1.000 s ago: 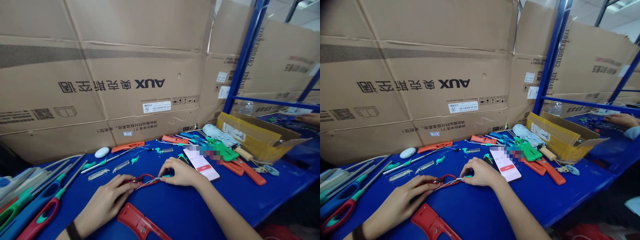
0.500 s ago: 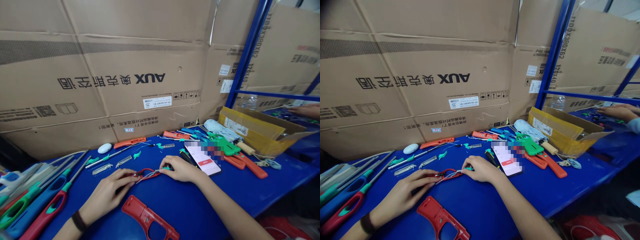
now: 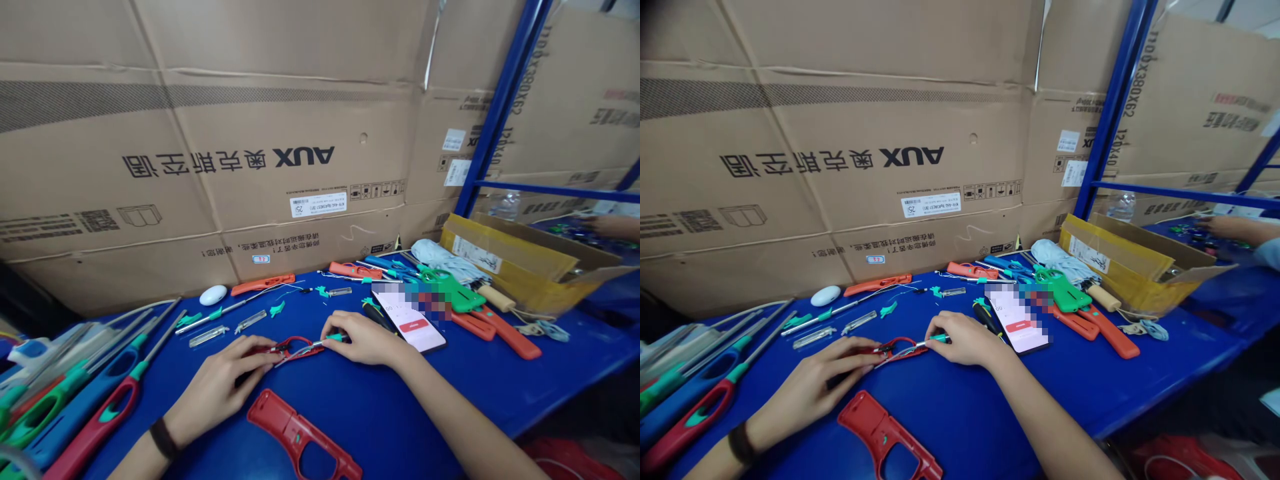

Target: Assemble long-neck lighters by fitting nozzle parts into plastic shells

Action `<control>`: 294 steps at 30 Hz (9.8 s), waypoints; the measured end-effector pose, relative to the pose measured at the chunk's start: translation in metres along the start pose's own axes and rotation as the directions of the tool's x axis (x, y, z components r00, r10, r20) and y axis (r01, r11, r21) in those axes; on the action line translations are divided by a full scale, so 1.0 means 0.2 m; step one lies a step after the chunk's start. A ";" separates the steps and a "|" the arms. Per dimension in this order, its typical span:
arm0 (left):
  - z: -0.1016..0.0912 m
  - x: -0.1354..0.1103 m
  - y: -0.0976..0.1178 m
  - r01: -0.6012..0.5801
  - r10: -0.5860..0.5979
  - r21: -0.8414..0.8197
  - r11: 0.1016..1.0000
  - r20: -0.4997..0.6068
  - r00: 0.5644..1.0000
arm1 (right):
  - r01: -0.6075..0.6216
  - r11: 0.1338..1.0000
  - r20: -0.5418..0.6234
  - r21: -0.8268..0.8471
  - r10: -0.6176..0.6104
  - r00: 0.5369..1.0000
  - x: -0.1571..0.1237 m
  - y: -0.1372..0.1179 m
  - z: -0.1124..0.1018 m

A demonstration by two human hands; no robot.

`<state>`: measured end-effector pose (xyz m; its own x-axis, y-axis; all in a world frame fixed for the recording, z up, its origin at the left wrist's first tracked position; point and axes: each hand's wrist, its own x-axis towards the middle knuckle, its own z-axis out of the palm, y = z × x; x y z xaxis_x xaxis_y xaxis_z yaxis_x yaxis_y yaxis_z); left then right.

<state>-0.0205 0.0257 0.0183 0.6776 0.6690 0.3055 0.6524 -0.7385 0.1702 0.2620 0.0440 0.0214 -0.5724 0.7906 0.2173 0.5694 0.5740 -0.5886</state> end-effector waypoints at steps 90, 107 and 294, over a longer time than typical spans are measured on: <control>0.00 0.01 0.00 0.054 -0.050 -0.099 0.994 0.050 0.998 | 0.051 0.959 -0.159 -0.277 -0.098 0.982 -0.05 -0.07 0.13; 0.01 -0.01 0.00 0.018 -0.021 -0.140 0.990 -0.015 1.000 | 0.068 0.986 -0.393 -0.151 -0.123 0.911 0.17 -0.22 0.02; 0.00 0.06 0.06 0.104 -0.103 -0.103 0.989 0.015 0.995 | 0.188 0.962 0.122 -0.196 -0.166 0.979 0.14 -0.12 0.03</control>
<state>-0.0049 0.0248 0.0230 0.6116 0.7430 0.2717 0.6810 -0.6693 0.2972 0.2293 0.0514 0.0374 -0.7267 0.6522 0.2158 0.5560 0.7428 -0.3730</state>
